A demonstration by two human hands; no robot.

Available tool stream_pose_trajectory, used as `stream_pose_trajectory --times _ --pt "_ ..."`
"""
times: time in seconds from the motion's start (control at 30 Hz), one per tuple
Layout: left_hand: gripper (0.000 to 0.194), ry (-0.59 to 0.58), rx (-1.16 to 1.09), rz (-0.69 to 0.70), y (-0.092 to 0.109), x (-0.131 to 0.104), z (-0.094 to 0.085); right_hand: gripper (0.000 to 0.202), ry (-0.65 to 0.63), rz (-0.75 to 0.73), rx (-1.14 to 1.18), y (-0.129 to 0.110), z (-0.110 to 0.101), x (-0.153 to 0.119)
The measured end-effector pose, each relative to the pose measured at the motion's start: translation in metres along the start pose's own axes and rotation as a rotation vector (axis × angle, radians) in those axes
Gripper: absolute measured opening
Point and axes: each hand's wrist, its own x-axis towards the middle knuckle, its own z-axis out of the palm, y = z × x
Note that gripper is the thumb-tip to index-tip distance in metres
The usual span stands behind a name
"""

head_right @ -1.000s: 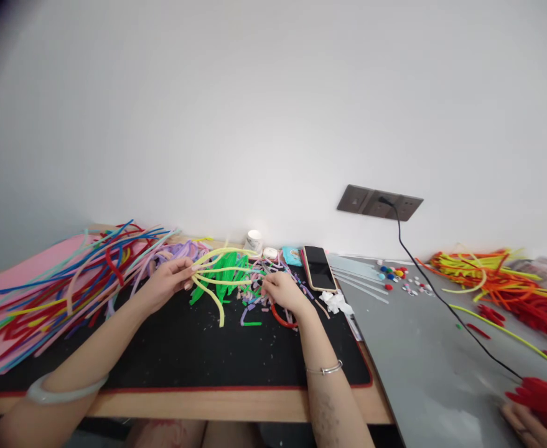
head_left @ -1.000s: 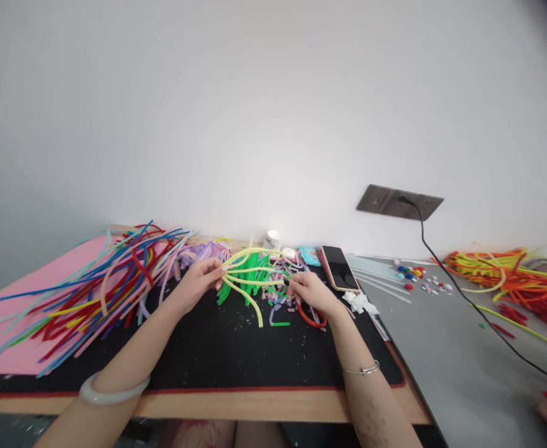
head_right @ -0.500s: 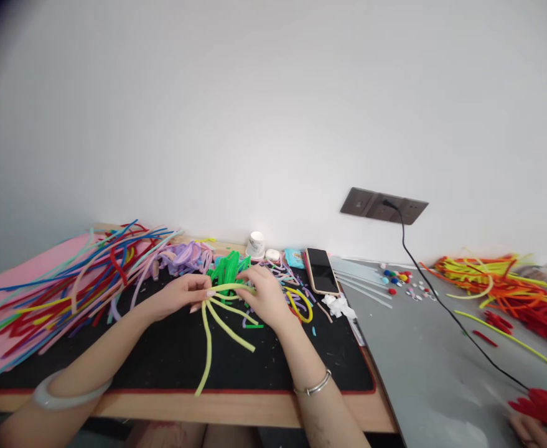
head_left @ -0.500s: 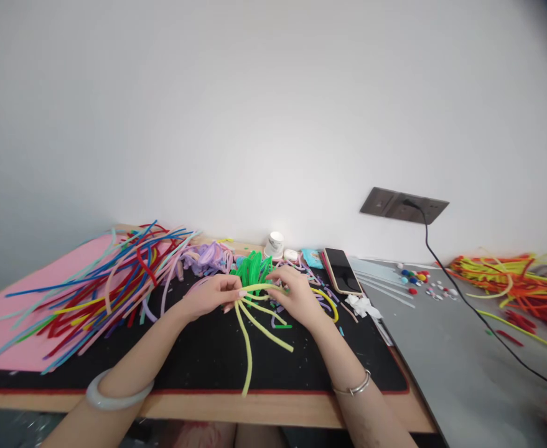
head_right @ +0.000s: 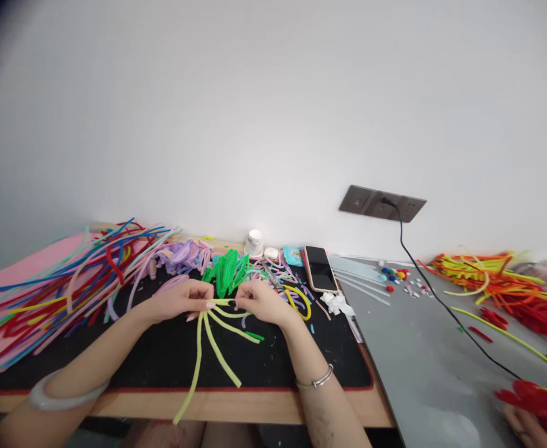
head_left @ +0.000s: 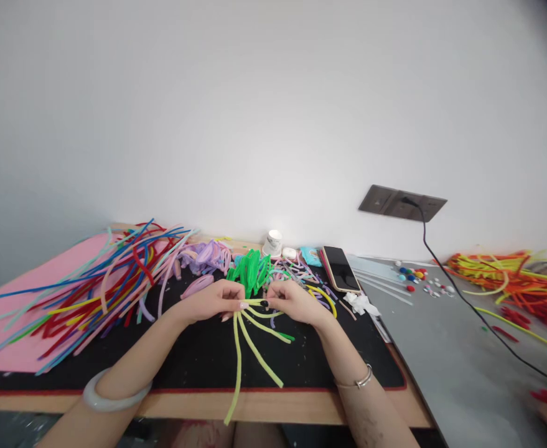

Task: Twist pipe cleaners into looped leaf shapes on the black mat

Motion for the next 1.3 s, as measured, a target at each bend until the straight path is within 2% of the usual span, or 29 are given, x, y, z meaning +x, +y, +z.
stream_pose_trajectory --times 0.13,0.37,0.53,0.67,0.8,0.93,1.1,1.2,1.3 --pt "0.027 0.006 -0.017 0.001 -0.002 0.0 -0.003 0.013 -0.039 -0.008 0.003 0.006 -0.005 -0.002" --pt "0.029 0.062 -0.02 -0.002 -0.001 -0.005 -0.01 0.025 -0.069 0.035 0.104 0.03 -0.025 -0.008" --pt "0.03 0.051 -0.016 -0.013 0.0 -0.006 -0.01 0.026 -0.088 0.057 0.161 0.042 -0.033 -0.011" --pt "0.03 0.042 -0.023 -0.014 -0.002 -0.006 -0.011 0.024 -0.097 0.113 0.189 0.043 -0.044 -0.018" --pt "0.03 0.012 -0.086 -0.021 -0.003 -0.005 -0.009 0.023 -0.107 0.141 0.28 0.032 -0.055 -0.025" --pt "0.029 -0.062 -0.143 -0.048 -0.001 -0.003 -0.002 0.026 -0.045 0.051 0.283 0.01 -0.04 -0.021" --pt "0.028 -0.13 -0.134 -0.062 -0.002 0.0 0.005 0.018 -0.161 0.073 0.219 -0.012 0.0 -0.007" --pt "0.027 -0.136 -0.129 -0.059 -0.003 0.0 0.006 0.018 -0.229 0.097 0.261 -0.015 0.011 -0.003" --pt "0.028 -0.142 -0.124 -0.063 -0.002 -0.001 0.006 0.02 -0.221 0.168 0.366 -0.009 0.013 -0.002"
